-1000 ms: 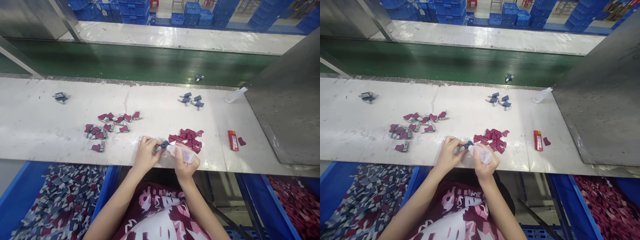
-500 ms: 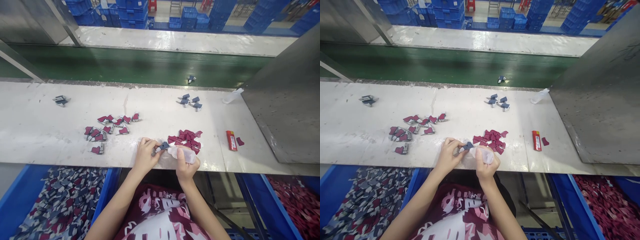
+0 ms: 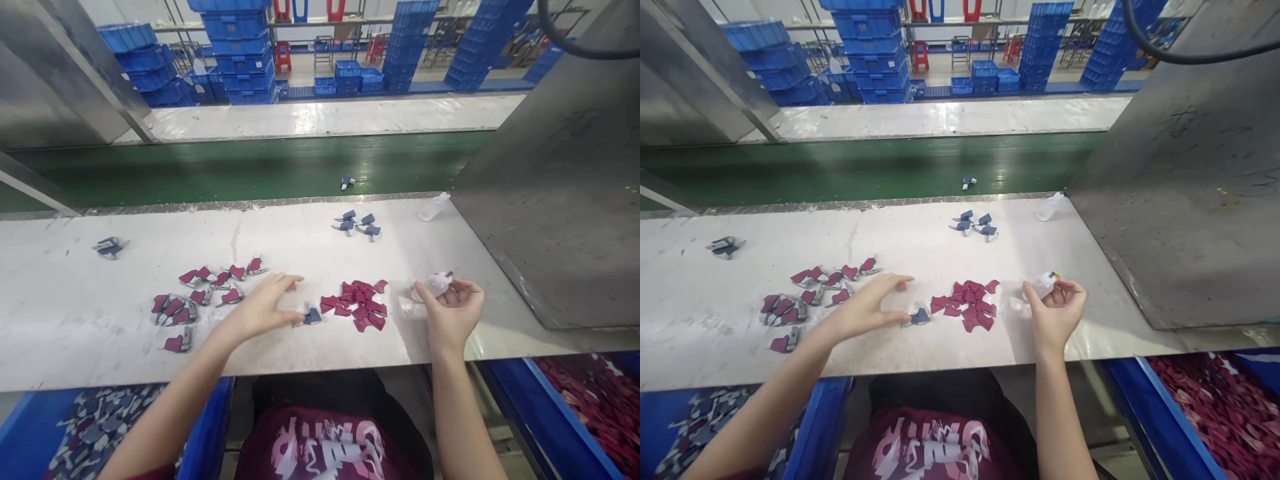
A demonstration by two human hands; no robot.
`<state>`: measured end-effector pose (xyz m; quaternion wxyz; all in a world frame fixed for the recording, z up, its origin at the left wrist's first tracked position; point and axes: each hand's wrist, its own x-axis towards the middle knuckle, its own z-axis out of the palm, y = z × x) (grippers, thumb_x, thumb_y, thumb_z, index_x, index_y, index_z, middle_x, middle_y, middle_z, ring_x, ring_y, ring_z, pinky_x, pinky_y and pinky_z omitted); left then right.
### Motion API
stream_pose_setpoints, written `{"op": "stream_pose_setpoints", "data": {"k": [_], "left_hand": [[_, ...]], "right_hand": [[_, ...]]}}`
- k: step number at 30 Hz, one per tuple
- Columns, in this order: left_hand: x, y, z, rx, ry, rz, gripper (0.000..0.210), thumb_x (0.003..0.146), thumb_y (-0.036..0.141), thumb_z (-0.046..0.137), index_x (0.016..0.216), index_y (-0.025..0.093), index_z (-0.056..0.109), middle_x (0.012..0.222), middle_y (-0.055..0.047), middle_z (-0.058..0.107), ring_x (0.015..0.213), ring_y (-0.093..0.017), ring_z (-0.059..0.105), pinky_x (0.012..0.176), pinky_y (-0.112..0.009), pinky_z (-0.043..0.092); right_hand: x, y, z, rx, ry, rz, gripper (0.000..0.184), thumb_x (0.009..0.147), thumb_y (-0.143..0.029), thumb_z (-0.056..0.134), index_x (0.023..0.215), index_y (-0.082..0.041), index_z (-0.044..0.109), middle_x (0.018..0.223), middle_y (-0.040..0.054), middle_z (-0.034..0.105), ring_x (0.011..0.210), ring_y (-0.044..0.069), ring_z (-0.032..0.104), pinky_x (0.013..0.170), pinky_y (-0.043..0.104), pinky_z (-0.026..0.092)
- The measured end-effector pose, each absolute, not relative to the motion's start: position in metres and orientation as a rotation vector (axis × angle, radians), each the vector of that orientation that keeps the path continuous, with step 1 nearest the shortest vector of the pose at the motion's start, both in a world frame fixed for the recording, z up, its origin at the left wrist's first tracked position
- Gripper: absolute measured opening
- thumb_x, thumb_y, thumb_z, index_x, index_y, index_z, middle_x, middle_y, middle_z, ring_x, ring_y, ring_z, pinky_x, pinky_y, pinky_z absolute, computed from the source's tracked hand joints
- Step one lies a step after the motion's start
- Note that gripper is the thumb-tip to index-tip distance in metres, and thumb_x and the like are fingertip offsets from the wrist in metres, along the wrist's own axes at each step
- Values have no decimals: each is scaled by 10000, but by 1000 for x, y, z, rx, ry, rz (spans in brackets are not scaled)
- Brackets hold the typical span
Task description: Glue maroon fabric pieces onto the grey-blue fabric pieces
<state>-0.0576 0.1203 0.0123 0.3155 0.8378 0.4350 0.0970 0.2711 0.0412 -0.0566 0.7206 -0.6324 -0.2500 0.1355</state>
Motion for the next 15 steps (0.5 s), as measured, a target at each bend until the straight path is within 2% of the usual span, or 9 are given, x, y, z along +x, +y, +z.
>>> {"op": "stream_pose_setpoints", "data": {"k": [4,7,8,10,12,15], "left_hand": [[-34,199,40,2337,1230,399,486,849,496,654,1237,207,606,1194,-87,677,1115,-289,625,985,-422,479],[7,264,38,2400,1368,449,416,854,438,640,1184,185,620,1164,-101,675,1112,-290,620,1000,-420,463],[22,284,35,2395,1433,453,407,865,417,624,1194,179,612,1167,-112,667,1132,-298,608,1008,-426,455],[51,318,24,2397,1481,466,445,874,390,608,1246,148,584,1206,-159,640,1176,-327,577,1025,-455,434],[75,344,14,2409,1477,480,525,881,414,603,1326,143,540,1290,-197,595,1245,-354,526,1044,-484,410],[102,370,-1,2432,1439,483,579,894,435,596,1415,203,491,1395,-200,540,1316,-374,461,1066,-537,367]], "right_hand": [[271,43,-64,-1488,-647,331,712,584,-371,887,1125,-224,448,1134,68,573,1031,231,666,945,474,546],[258,32,-61,-1567,-777,-21,814,607,-371,898,1268,-206,454,1200,100,549,1111,259,616,939,465,545],[251,27,-58,-1587,-819,-212,755,643,-342,886,1267,-206,485,1182,98,560,1095,259,613,901,444,556],[235,14,-53,-1538,-1043,-537,563,683,-260,870,1162,-234,574,996,42,606,906,216,636,789,376,565],[220,5,-48,-1533,-1365,-326,413,811,-214,764,1186,-261,596,980,48,632,893,213,642,774,363,568],[208,-1,-50,-1660,-1537,-4,449,888,-366,686,1312,-268,573,1097,96,641,1011,273,624,814,424,583]]}}
